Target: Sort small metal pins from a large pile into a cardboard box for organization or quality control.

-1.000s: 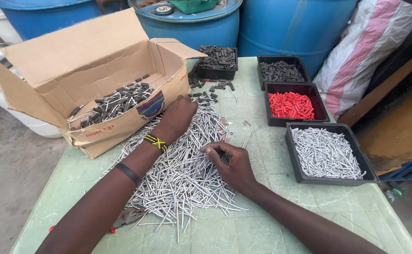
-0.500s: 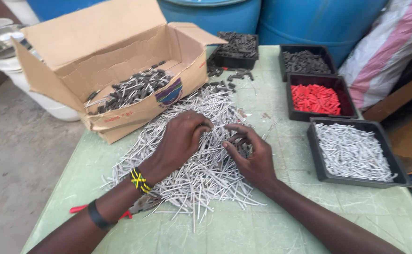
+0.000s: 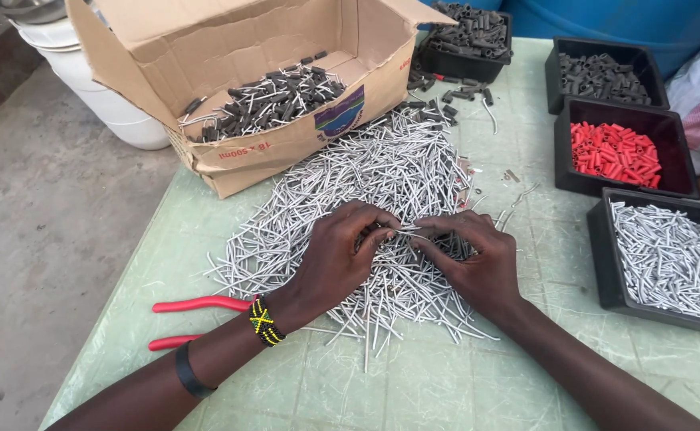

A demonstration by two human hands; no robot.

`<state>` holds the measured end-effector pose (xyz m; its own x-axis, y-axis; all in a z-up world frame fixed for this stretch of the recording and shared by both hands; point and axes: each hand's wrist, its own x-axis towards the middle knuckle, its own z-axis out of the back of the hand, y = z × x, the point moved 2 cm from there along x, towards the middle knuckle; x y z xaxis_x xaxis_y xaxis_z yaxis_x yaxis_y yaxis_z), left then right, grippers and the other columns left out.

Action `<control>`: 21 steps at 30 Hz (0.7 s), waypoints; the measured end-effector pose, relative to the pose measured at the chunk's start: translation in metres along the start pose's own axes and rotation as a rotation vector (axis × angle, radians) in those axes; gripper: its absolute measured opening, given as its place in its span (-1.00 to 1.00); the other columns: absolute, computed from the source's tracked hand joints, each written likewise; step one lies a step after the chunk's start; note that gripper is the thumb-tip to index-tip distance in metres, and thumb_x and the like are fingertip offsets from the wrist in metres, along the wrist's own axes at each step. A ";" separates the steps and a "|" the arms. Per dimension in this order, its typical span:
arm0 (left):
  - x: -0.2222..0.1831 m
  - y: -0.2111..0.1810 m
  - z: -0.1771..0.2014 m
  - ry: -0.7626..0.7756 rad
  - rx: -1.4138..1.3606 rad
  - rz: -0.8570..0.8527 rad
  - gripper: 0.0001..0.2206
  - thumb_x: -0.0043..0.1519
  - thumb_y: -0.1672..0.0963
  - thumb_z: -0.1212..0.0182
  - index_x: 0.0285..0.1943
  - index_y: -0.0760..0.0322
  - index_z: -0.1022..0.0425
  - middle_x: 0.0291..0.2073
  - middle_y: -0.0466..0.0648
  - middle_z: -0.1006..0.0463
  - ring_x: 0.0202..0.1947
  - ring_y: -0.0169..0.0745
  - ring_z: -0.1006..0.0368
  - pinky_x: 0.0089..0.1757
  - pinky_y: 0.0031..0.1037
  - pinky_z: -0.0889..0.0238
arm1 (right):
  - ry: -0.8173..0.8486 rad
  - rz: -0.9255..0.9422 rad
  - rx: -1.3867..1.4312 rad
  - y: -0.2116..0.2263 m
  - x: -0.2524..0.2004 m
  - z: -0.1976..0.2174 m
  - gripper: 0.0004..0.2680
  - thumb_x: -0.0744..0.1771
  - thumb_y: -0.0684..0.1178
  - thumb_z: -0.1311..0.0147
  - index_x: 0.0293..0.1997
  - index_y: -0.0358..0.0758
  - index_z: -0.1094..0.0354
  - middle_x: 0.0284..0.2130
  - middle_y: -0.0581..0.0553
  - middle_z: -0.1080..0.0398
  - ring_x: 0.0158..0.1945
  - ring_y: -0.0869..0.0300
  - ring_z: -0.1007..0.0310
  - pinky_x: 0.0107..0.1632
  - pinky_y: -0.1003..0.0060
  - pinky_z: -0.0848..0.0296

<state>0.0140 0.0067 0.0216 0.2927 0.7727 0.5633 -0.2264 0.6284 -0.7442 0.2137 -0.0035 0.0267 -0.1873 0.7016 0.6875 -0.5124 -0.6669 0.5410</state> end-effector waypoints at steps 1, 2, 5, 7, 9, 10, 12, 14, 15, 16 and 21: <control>0.001 -0.002 0.001 0.004 -0.004 0.001 -0.87 0.37 0.27 -0.12 0.03 0.32 -0.54 -0.27 0.13 -0.53 -0.22 0.31 -0.58 -0.28 -0.08 -0.56 | -0.001 -0.004 -0.003 -0.001 -0.001 0.000 -0.84 0.23 -0.21 -0.41 -0.17 -0.14 -0.61 -0.37 0.00 -0.64 -0.25 0.09 -0.64 -0.08 0.27 -0.45; 0.001 -0.005 0.003 0.003 0.008 -0.001 -0.86 0.38 0.27 -0.11 0.06 0.33 -0.52 -0.25 0.14 -0.51 -0.20 0.33 -0.57 -0.27 -0.06 -0.57 | -0.014 0.009 0.002 -0.001 -0.002 0.000 -0.86 0.24 -0.22 -0.39 -0.18 -0.15 -0.61 -0.36 -0.03 -0.64 -0.26 0.06 -0.64 -0.11 0.26 -0.45; 0.000 -0.007 0.003 0.001 0.042 -0.014 -0.82 0.40 0.26 -0.10 0.15 0.34 -0.46 -0.19 0.13 -0.49 -0.12 0.31 -0.54 -0.22 -0.05 -0.58 | -0.020 0.029 -0.007 -0.002 -0.003 0.002 -0.88 0.26 -0.23 -0.36 -0.21 -0.13 -0.63 -0.35 -0.05 -0.64 -0.25 0.03 -0.64 -0.12 0.25 -0.45; -0.002 -0.008 0.004 0.003 0.065 -0.025 -0.78 0.41 0.26 -0.10 0.22 0.33 -0.41 -0.14 0.11 -0.48 -0.07 0.26 -0.53 -0.17 -0.06 -0.57 | -0.019 0.033 -0.019 -0.002 -0.003 0.002 -0.88 0.26 -0.24 -0.35 -0.22 -0.10 -0.64 -0.34 -0.04 -0.64 -0.24 0.04 -0.63 -0.12 0.26 -0.45; -0.002 -0.010 0.005 0.021 0.081 -0.009 -0.78 0.43 0.24 -0.05 0.24 0.35 -0.32 -0.12 0.16 -0.44 -0.04 0.25 -0.51 -0.19 -0.04 -0.59 | -0.065 0.034 0.003 0.000 -0.002 0.004 -0.88 0.25 -0.29 -0.34 -0.24 -0.18 -0.63 -0.37 -0.13 -0.62 -0.25 -0.03 -0.62 -0.10 0.19 -0.48; -0.003 -0.007 0.003 0.025 0.081 -0.010 -0.78 0.43 0.24 -0.05 0.24 0.35 -0.32 -0.12 0.16 -0.44 -0.04 0.25 -0.51 -0.19 -0.04 -0.59 | -0.068 0.032 0.002 -0.002 -0.002 0.004 -0.88 0.25 -0.29 -0.34 -0.24 -0.18 -0.63 -0.37 -0.13 -0.62 -0.25 -0.03 -0.62 -0.10 0.19 -0.48; -0.004 -0.002 0.001 0.019 0.045 0.001 -0.78 0.43 0.25 -0.03 0.24 0.33 -0.28 -0.11 0.14 -0.43 -0.01 0.22 -0.52 -0.16 -0.07 -0.60 | -0.099 0.020 0.010 -0.006 -0.002 0.005 -0.89 0.26 -0.27 -0.36 -0.22 -0.19 -0.63 -0.37 -0.13 -0.61 -0.27 0.03 -0.60 -0.07 0.22 -0.49; -0.003 -0.002 0.000 0.024 0.037 -0.008 -0.79 0.43 0.26 -0.04 0.23 0.33 -0.28 -0.11 0.15 -0.43 -0.01 0.25 -0.52 -0.15 -0.05 -0.60 | -0.096 0.024 0.014 -0.006 -0.003 0.005 -0.89 0.26 -0.27 -0.36 -0.22 -0.18 -0.63 -0.37 -0.13 -0.61 -0.26 0.04 -0.61 -0.06 0.23 -0.48; -0.003 -0.002 -0.001 0.027 0.031 -0.016 -0.79 0.42 0.27 -0.04 0.22 0.34 -0.27 -0.10 0.16 -0.42 -0.01 0.27 -0.52 -0.15 -0.03 -0.60 | -0.092 0.028 0.020 -0.006 -0.003 0.004 -0.89 0.26 -0.26 -0.36 -0.23 -0.17 -0.64 -0.36 -0.12 -0.61 -0.25 0.04 -0.61 -0.05 0.24 -0.48; -0.003 -0.004 0.000 0.027 0.030 -0.016 -0.79 0.42 0.27 -0.04 0.22 0.34 -0.27 -0.10 0.16 -0.42 -0.01 0.27 -0.52 -0.15 -0.03 -0.60 | -0.091 0.028 0.019 -0.007 -0.004 0.004 -0.89 0.26 -0.26 -0.36 -0.23 -0.17 -0.64 -0.36 -0.12 -0.61 -0.25 0.04 -0.61 -0.05 0.24 -0.48; -0.004 -0.001 -0.002 0.005 0.057 -0.062 -0.81 0.41 0.26 -0.07 0.18 0.31 -0.29 -0.08 0.10 -0.41 0.00 0.15 -0.54 -0.10 -0.16 -0.60 | -0.079 0.038 0.009 -0.003 -0.004 0.004 -0.89 0.26 -0.26 -0.34 -0.24 -0.13 -0.64 -0.36 -0.09 -0.61 -0.24 0.03 -0.60 -0.07 0.24 -0.44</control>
<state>0.0147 0.0025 0.0192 0.3126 0.7317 0.6058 -0.2605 0.6793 -0.6861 0.2197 -0.0053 0.0238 -0.1394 0.6542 0.7434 -0.4982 -0.6951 0.5182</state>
